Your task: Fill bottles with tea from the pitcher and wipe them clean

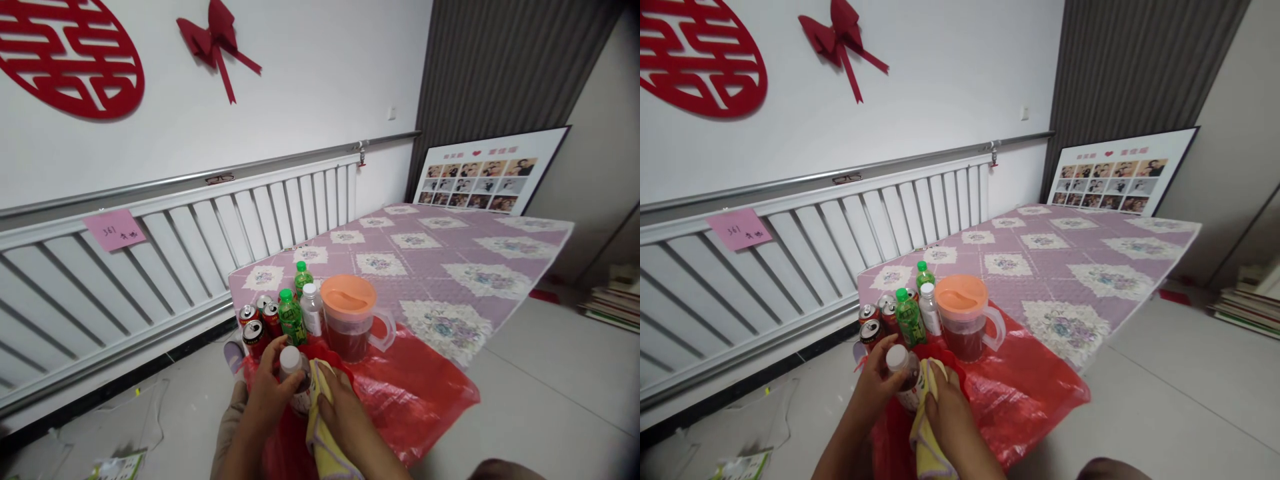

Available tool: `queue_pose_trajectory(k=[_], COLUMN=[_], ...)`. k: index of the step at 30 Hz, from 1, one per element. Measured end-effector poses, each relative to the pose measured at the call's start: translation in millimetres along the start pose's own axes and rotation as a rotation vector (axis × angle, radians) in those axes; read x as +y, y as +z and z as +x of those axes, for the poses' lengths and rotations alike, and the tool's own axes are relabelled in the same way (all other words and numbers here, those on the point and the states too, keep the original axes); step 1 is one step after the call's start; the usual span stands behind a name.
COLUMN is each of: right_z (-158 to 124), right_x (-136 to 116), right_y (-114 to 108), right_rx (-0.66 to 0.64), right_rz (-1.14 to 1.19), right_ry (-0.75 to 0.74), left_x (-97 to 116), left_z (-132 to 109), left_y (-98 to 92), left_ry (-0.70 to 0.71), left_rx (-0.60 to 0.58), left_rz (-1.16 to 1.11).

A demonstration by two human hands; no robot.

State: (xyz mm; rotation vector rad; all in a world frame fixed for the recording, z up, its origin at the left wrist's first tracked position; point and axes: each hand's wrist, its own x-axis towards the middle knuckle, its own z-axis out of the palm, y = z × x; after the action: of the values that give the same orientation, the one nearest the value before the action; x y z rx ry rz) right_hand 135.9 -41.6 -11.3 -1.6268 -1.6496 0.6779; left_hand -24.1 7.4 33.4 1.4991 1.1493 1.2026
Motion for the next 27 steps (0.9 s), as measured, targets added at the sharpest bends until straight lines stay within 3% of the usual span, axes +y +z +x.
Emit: queue_pose_trajectory(k=[3, 5, 8, 12, 16, 19, 22, 27], right_z=[1, 1, -1, -6, -9, -7, -1, 4], right_x=[-3, -2, 1, -3, -18, -22, -14, -3], right_y=[-2, -2, 1, 4, 3, 4, 8, 12], right_rx=[-0.006, -0.006, -0.003, 0.113, 0.206, 0.233, 0.163, 0.034], right_rz=[-0.003, -0.001, 0.011, 0.08, 0.117, 0.108, 0.069, 0.014], right_ry=[0.0, -0.003, -0.011, -0.072, -0.16, -0.167, -0.091, -0.003], left_x=[5, 5, 0, -2, -1, -1, -1, -1], left_z=[5, 5, 2, -3, -2, 1, 1, -2], left_y=[-7.4, -7.9, -1.6, 10.7, 19.4, 22.0, 22.1, 17.7], left_ry=[0.075, 0.087, 0.055, -0.039, -0.007, 0.024, 0.023, -0.021], left_rx=[-0.096, -0.09, -0.037, 0.057, 0.198, 0.226, 0.216, 0.09], left_rz=[0.089, 0.095, 0.021, 0.028, 0.149, 0.178, 0.209, 0.142])
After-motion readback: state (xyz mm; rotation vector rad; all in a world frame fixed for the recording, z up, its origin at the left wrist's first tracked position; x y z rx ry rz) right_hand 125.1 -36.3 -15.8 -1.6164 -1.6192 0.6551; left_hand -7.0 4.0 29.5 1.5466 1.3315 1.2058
